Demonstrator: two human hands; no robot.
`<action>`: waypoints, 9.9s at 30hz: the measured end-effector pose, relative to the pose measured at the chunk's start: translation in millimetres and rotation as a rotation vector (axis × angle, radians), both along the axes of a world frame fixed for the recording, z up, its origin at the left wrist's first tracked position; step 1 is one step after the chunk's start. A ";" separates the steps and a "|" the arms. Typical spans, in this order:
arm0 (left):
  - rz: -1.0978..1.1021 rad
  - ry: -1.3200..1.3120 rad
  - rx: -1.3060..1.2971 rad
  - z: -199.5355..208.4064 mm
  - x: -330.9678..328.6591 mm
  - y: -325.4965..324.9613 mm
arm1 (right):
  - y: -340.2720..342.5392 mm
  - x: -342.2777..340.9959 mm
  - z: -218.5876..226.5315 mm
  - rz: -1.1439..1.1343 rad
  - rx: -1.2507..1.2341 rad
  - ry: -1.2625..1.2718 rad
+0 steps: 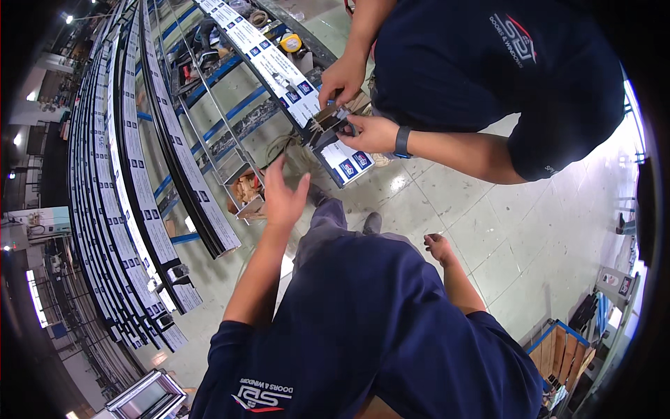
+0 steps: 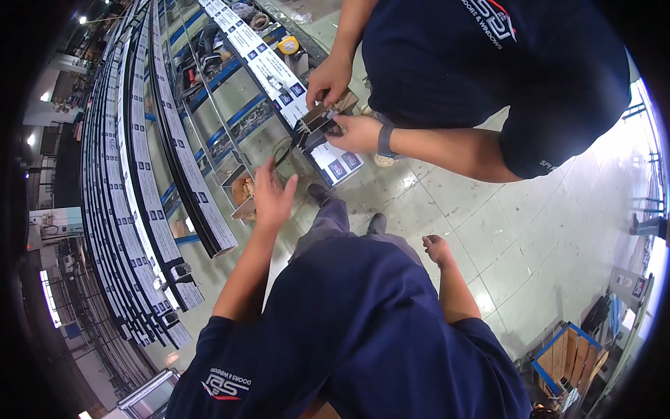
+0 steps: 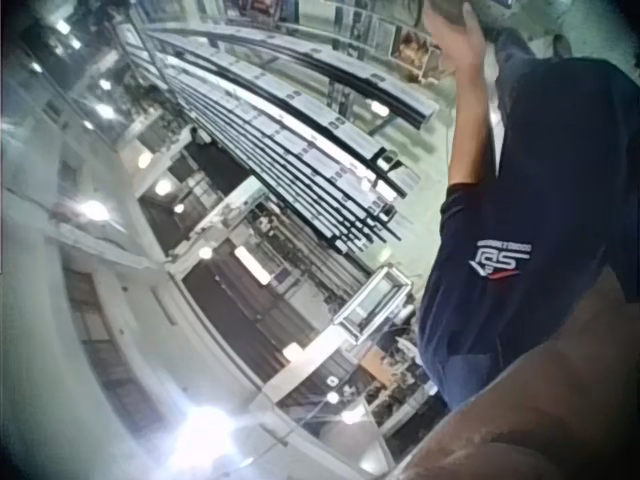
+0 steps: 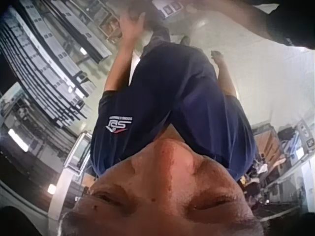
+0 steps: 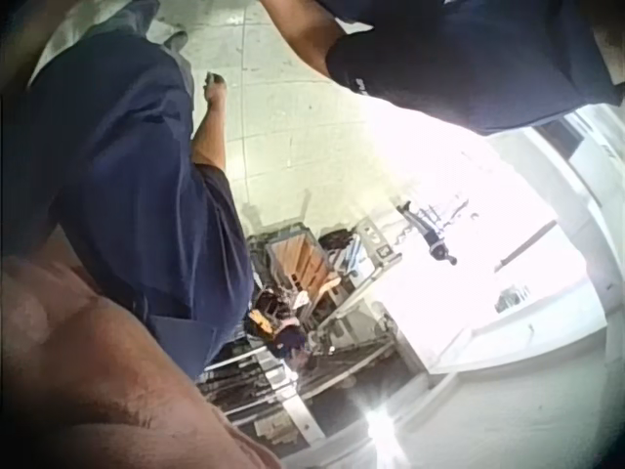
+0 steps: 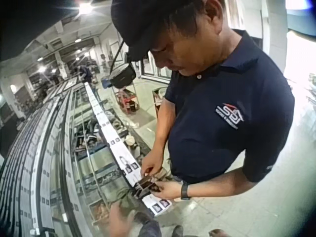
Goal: The recorder uses a power drill and other hand tools to assemble and secure components of metal window or door frame profiles.
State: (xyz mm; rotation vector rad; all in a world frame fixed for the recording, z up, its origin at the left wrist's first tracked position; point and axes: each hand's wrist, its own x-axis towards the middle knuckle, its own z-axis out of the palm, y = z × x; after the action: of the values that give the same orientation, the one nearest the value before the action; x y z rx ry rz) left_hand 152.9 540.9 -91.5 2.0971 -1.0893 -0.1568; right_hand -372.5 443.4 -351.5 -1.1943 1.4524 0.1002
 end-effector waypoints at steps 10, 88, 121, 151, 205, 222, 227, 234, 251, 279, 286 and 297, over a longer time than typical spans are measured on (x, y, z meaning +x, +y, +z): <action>-0.146 -0.026 0.073 12.7 26.4 -82.3 | 11.7 -11.8 5.2 -0.061 0.039 0.005; -0.311 -0.142 0.101 -2.1 67.9 -85.4 | -42.9 59.4 16.0 -0.048 0.039 0.007; -0.416 -0.434 0.374 1.2 50.4 -113.9 | -83.0 269.9 231.4 -0.591 -0.216 -1.118; -0.413 -0.001 0.422 -10.1 45.3 -132.5 | -22.2 345.8 97.6 -0.756 -0.276 -1.095; -0.564 -0.111 0.092 -43.4 91.1 -129.3 | -133.2 374.9 193.6 -0.053 -0.556 -0.340; -0.487 0.259 0.036 -64.7 133.6 -118.4 | -123.7 394.0 221.9 -0.435 -0.100 -0.207; -0.544 0.258 0.087 -68.2 136.1 -114.2 | -133.2 428.3 233.4 -0.411 -0.148 -0.206; -0.701 0.196 0.044 -77.4 146.5 -103.9 | -149.4 428.5 218.5 -0.196 -0.263 -0.225; -0.579 0.213 0.105 -64.5 136.9 -119.4 | -158.5 420.5 215.1 -0.189 -0.188 -0.346; -0.161 -0.174 0.119 -8.2 55.2 -82.9 | -254.0 401.2 242.4 0.861 -0.698 -0.592; 0.102 0.123 -0.198 -12.2 29.9 -84.7 | -306.7 374.8 271.7 0.724 -0.650 -0.749; 0.117 -0.302 0.060 -32.2 17.6 -96.7 | -332.5 466.2 296.4 -0.042 -0.048 -1.002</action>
State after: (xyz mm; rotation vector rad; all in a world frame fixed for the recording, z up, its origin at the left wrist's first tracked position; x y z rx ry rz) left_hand 170.5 444.2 -123.7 2.2832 -1.1415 0.1923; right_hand 93.7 110.9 -55.2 -1.0092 0.5891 -0.5027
